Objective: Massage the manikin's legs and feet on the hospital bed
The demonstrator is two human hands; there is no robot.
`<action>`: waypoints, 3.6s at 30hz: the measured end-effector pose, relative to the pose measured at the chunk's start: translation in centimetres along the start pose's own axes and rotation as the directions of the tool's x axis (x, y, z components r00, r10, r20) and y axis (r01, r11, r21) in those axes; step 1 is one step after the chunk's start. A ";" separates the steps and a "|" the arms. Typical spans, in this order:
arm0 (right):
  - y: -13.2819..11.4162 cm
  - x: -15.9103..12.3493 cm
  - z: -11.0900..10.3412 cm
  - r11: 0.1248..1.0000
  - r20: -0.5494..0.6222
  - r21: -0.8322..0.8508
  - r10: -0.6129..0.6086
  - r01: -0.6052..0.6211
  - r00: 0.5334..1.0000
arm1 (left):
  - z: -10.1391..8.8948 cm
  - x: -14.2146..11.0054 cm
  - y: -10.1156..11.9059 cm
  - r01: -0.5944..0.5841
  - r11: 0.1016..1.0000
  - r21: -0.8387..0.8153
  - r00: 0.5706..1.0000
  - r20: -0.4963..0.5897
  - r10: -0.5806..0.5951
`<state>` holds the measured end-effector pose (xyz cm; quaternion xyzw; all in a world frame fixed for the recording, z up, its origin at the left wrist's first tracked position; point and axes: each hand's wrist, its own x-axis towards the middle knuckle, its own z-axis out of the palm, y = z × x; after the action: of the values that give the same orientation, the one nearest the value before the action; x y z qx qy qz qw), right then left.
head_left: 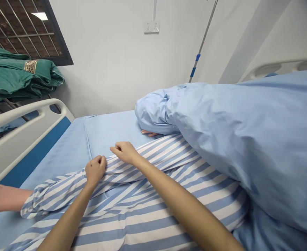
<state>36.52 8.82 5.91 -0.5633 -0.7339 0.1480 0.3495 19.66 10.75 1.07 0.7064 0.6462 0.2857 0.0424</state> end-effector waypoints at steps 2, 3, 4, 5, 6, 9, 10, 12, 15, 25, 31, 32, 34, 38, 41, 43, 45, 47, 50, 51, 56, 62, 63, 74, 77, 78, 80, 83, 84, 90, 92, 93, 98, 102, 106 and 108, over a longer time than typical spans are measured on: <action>1.1 -0.1 0.7 0.997 -0.068 0.027 0.072 -0.070 0.995 | -0.1 0.0 0.2 0.034 0.999 -0.010 0.999 0.025 -0.034; 1.7 -0.2 1.2 0.994 -0.100 0.043 0.106 -0.102 0.989 | -0.2 0.1 0.5 0.053 0.998 -0.022 0.998 0.045 -0.052; 2.1 -0.4 1.6 0.991 -0.126 0.065 0.128 -0.121 0.984 | -0.3 0.3 1.0 0.065 0.997 -0.043 0.996 0.064 -0.062; 2.5 -0.5 1.9 0.988 -0.142 0.098 0.136 -0.123 0.981 | -0.4 0.5 1.6 0.067 0.995 -0.076 0.995 0.077 -0.061; 2.8 -0.6 2.2 0.983 -0.150 0.140 0.138 -0.117 0.979 | -0.5 0.8 2.5 0.061 0.990 -0.125 0.995 0.081 -0.051; 3.1 -0.5 2.1 0.948 -0.174 0.299 0.169 -0.111 0.970 | -0.4 2.1 5.6 0.054 0.925 -0.377 0.998 0.059 -0.034; 3.2 -0.4 1.9 0.929 -0.180 0.353 0.189 -0.117 0.965 | -0.2 2.6 6.7 0.064 0.875 -0.479 0.998 0.049 -0.046; 3.2 -0.2 1.5 0.885 -0.184 0.448 0.228 -0.125 0.956 | 0.7 3.2 8.5 0.082 0.755 -0.650 0.996 0.021 -0.091; 3.4 0.0 1.3 0.839 -0.185 0.531 0.255 -0.122 0.949 | 2.6 2.9 9.6 0.110 0.706 -0.700 0.987 -0.006 -0.160; 3.2 0.2 1.5 0.893 -0.184 0.412 0.277 -0.182 0.943 | 5.1 1.3 8.5 0.080 0.930 -0.358 0.996 -0.005 -0.088; 0.9 1.6 -1.9 0.990 -0.039 -0.119 0.077 -0.081 0.996 | 5.2 1.6 8.4 0.055 0.977 -0.205 0.998 0.045 -0.047; 0.8 1.7 -2.2 0.989 -0.034 -0.144 0.034 -0.039 0.999 | 5.2 1.6 8.4 0.054 0.979 -0.198 0.998 0.049 -0.046; 1.3 1.5 -2.1 0.992 -0.046 -0.124 0.022 -0.028 0.999 | 5.2 1.5 8.4 0.058 0.976 -0.211 0.998 0.047 -0.049; 3.8 0.5 -0.3 0.987 -0.127 -0.016 0.156 -0.159 0.979 | 5.3 1.2 8.6 0.069 0.964 -0.257 0.997 0.001 -0.071; 5.0 0.1 0.5 0.984 -0.158 0.089 0.169 -0.156 0.973 | 5.3 1.1 8.7 0.074 0.961 -0.267 0.997 0.014 -0.073; 5.2 0.1 0.4 0.974 -0.177 0.179 0.175 -0.143 0.969 | 5.2 1.4 9.0 0.094 0.950 -0.298 0.995 0.053 -0.082; 5.2 0.3 0.1 0.950 -0.201 0.279 0.202 -0.142 0.958 | 4.7 2.2 9.7 0.137 0.915 -0.380 0.990 0.096 -0.108; 5.4 0.6 -0.2 0.912 -0.215 0.387 0.234 -0.137 0.948 | 3.7 3.3 11.1 0.172 0.833 -0.526 0.985 0.114 -0.132; 5.9 1.2 -0.3 0.823 -0.204 0.551 0.292 -0.137 0.934 | 1.6 5.3 14.0 0.155 0.624 -0.766 0.986 0.085 -0.141; 6.2 1.3 -0.3 0.786 -0.193 0.602 0.317 -0.143 0.929 | 1.1 5.8 14.9 0.151 0.561 -0.814 0.986 0.082 -0.147; 6.8 2.0 -0.6 0.621 -0.134 0.756 0.456 -0.207 0.880 | 2.6 5.2 16.7 0.213 0.554 -0.805 0.965 0.084 -0.249; 6.7 1.6 -0.8 0.680 -0.291 0.717 0.491 -0.152 0.821 | 6.9 2.0 15.3 0.096 0.915 -0.391 0.995 0.048 -0.083; 6.8 1.5 -0.7 0.699 -0.304 0.699 0.482 -0.152 0.821 | 7.0 1.9 15.3 0.073 0.935 -0.348 0.997 0.051 -0.059; 5.3 1.9 -5.7 0.988 -0.276 0.102 0.139 -0.115 0.951 | 6.0 1.6 15.8 0.056 0.980 -0.189 0.992 0.126 -0.032; 5.5 1.7 -5.9 0.992 -0.305 0.112 0.093 -0.061 0.948 | 6.2 1.7 15.7 0.085 0.969 -0.233 0.991 0.123 -0.057; 6.0 1.4 -5.4 0.987 -0.302 0.136 0.121 -0.083 0.945 | 6.4 1.8 15.7 0.083 0.968 -0.238 0.992 0.113 -0.057; 7.1 0.9 -4.2 0.974 -0.293 0.167 0.199 -0.155 0.935 | 6.8 2.0 15.6 0.078 0.966 -0.246 0.994 0.094 -0.057; 8.6 0.4 -2.8 0.966 -0.303 0.176 0.237 -0.190 0.923 | 7.4 2.1 15.3 0.059 0.962 -0.266 0.997 0.065 -0.043; 8.8 0.3 -2.7 0.965 -0.307 0.186 0.234 -0.183 0.922 | 7.5 2.1 15.2 0.052 0.960 -0.275 0.998 0.058 -0.037; 8.8 0.6 -3.3 0.910 -0.324 0.380 0.298 -0.165 0.898 | 6.8 3.2 16.5 0.116 0.891 -0.440 0.990 0.126 -0.067; 8.9 0.8 -3.6 0.861 -0.321 0.488 0.330 -0.143 0.888 | 6.3 4.1 18.0 0.142 0.830 -0.540 0.990 0.095 -0.107; 9.0 0.9 -3.7 0.828 -0.311 0.543 0.352 -0.139 0.883 | 6.1 4.5 18.8 0.146 0.793 -0.591 0.989 0.073 -0.128; 9.7 1.2 -4.2 0.689 -0.273 0.710 0.459 -0.145 0.846 | 6.8 4.3 20.6 0.131 0.773 -0.621 0.986 -0.004 -0.170; 10.2 1.3 -4.1 0.701 -0.334 0.702 0.480 -0.126 0.811 | 8.3 2.2 19.6 0.121 0.893 -0.433 0.992 0.031 -0.119; 10.3 1.4 -3.7 0.752 -0.389 0.645 0.477 -0.137 0.788 | 8.1 1.8 19.4 0.128 0.949 -0.288 0.988 0.125 -0.095; 10.4 1.6 -4.0 0.804 -0.374 0.559 0.464 -0.203 0.803 | 7.8 2.0 19.6 0.114 0.962 -0.249 0.986 0.149 -0.079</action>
<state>46.57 12.95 3.00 -0.5977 -0.4417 0.2423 0.6237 40.63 11.87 3.68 0.6804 0.6332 0.3152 0.1917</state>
